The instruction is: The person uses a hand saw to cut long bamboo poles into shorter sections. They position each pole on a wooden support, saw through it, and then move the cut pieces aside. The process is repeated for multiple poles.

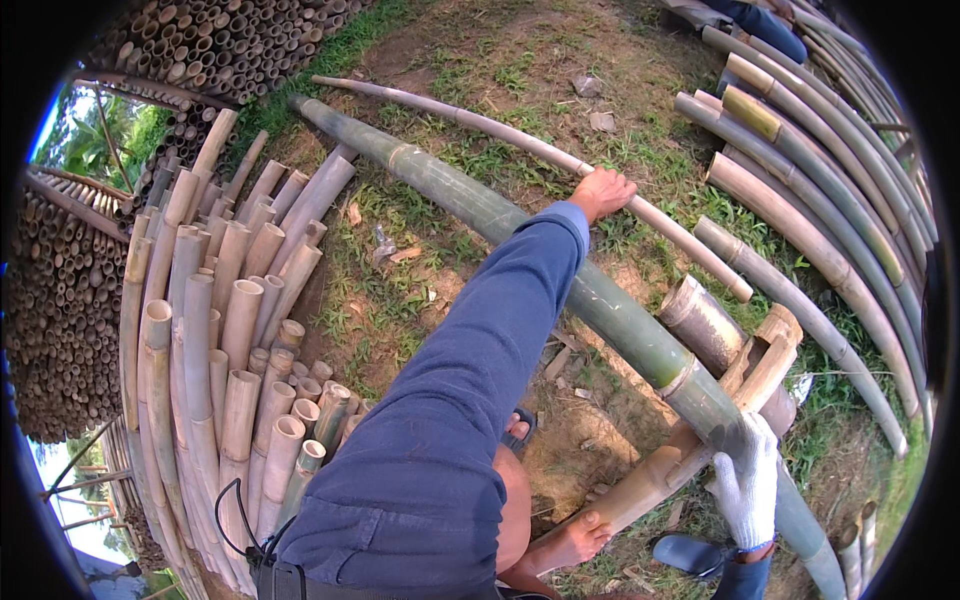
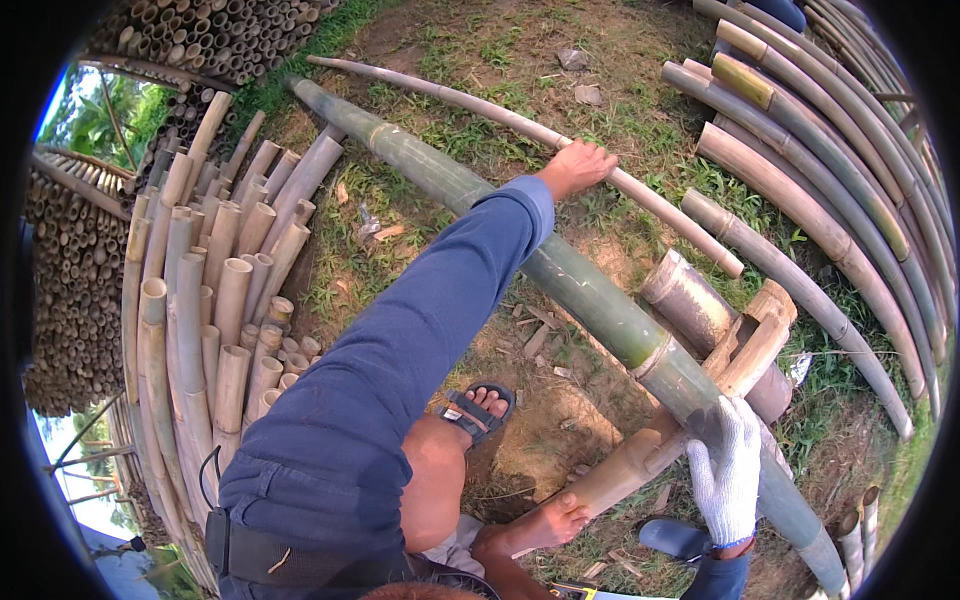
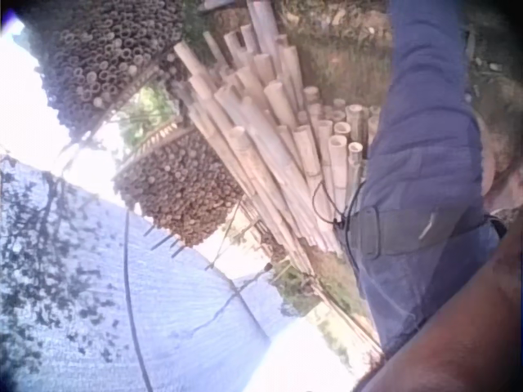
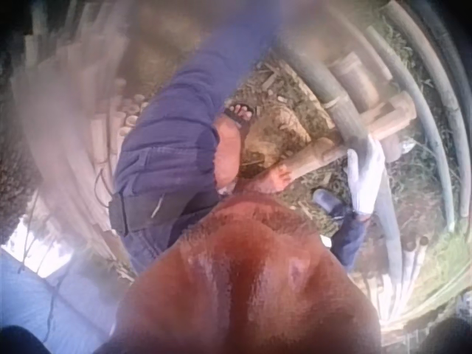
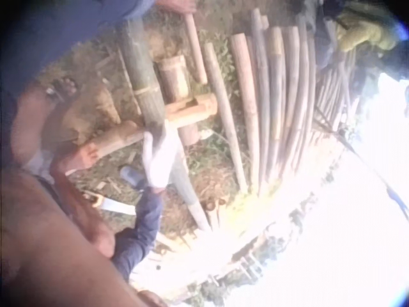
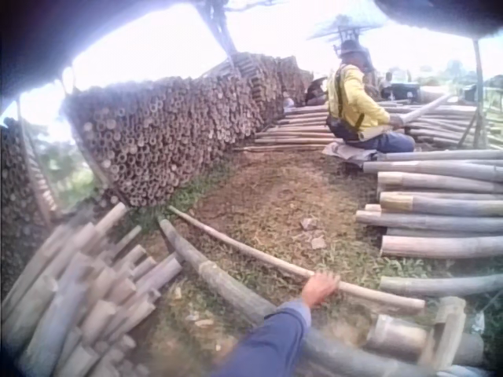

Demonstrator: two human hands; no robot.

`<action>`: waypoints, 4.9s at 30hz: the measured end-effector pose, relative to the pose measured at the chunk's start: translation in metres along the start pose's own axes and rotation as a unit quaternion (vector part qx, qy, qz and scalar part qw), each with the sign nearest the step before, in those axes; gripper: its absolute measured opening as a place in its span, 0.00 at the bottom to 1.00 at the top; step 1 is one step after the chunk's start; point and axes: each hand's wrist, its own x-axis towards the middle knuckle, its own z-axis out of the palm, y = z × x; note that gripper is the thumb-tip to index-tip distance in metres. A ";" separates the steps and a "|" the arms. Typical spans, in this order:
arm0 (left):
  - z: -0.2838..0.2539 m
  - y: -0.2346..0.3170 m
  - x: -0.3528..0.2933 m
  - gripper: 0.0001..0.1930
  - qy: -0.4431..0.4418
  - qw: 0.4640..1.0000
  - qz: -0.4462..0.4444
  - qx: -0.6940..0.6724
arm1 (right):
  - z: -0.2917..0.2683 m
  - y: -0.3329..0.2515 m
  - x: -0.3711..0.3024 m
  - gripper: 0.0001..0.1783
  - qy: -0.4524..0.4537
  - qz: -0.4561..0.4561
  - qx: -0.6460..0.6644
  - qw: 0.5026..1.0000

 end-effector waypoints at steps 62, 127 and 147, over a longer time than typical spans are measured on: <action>-0.182 0.157 -0.154 0.66 -0.002 0.946 0.211 -0.246 | 0.332 -0.011 -0.440 0.33 0.400 0.654 0.121 0.631; -0.211 0.162 -0.157 0.57 -0.088 0.967 0.137 -0.198 | 0.174 -0.200 -0.091 0.39 0.475 0.186 0.386 0.769; -0.202 0.155 -0.157 0.53 -0.054 0.971 0.139 -0.186 | 0.186 -0.208 -0.084 0.38 0.436 0.189 0.376 0.795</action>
